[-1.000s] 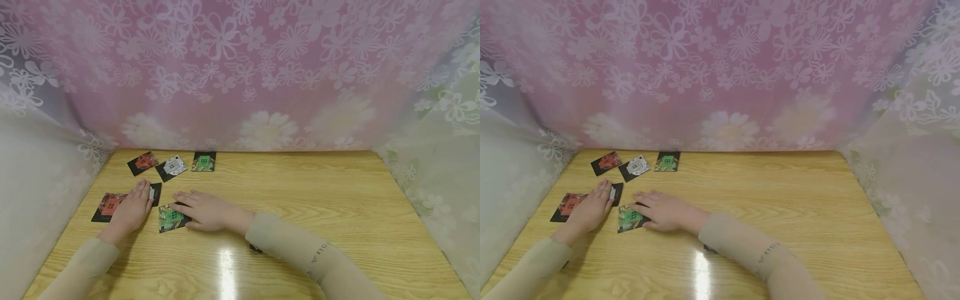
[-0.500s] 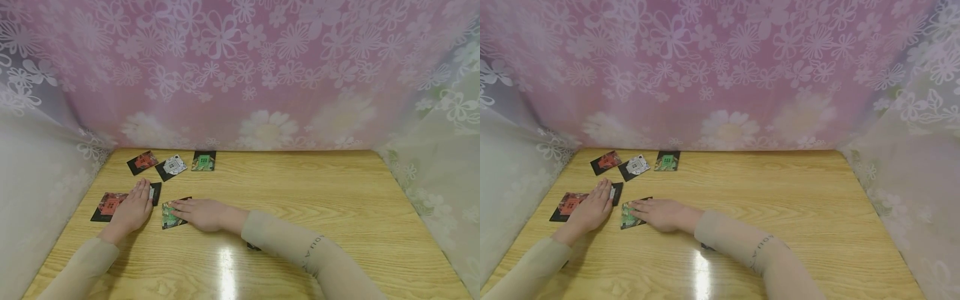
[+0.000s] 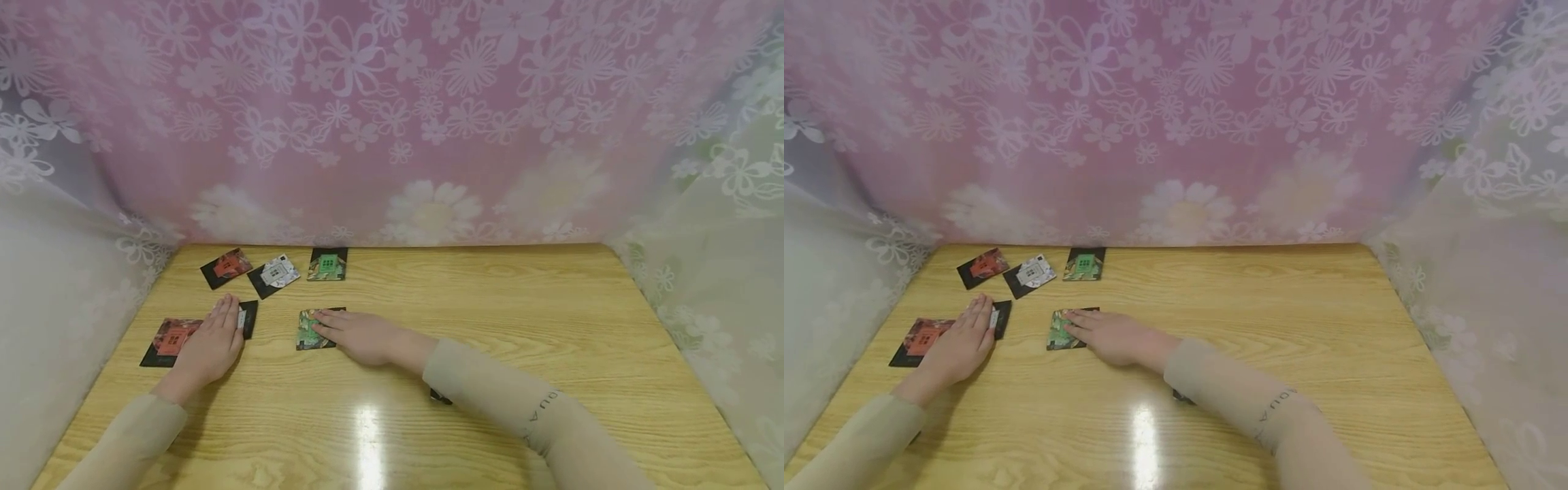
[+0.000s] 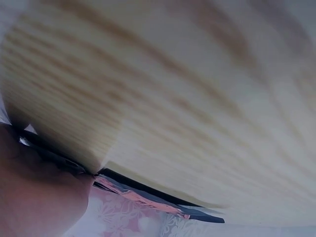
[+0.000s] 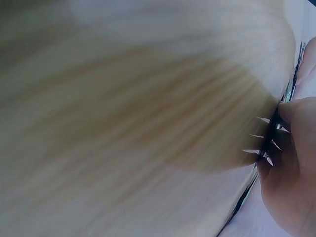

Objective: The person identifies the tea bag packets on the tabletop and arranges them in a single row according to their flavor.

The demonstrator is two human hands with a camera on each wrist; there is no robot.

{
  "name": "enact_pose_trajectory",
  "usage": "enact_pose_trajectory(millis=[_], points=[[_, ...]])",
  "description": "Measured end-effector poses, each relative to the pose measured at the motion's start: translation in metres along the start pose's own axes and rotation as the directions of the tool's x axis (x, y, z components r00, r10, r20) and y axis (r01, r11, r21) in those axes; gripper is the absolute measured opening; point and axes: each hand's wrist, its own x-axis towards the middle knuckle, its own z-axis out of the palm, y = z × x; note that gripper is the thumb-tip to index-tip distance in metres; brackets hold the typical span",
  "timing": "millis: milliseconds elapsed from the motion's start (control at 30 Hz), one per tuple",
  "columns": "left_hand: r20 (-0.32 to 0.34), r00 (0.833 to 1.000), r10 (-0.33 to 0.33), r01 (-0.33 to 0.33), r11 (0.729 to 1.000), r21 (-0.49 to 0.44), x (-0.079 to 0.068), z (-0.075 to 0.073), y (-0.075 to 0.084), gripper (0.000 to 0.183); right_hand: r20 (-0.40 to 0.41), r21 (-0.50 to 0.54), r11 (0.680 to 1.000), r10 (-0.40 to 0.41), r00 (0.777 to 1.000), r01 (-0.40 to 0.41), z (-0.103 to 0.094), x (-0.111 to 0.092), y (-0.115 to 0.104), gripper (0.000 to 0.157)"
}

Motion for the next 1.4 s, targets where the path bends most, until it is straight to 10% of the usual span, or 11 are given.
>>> enact_pose_trajectory(millis=[667, 1400], points=[[0.004, 1.000, -0.008, 0.008, 1.000, -0.007, -0.003, 0.002, -0.002, 0.067, -0.069, 0.046, 0.978, 0.205, 0.976, -0.202, 0.015, -0.079, 0.056, 0.059], [0.011, 1.000, -0.002, 0.002, 1.000, -0.005, -0.001, 0.001, -0.001, 0.068, -0.171, 0.211, 0.875, 0.471, 0.865, -0.435, 0.038, -0.181, 0.114, 0.056]])
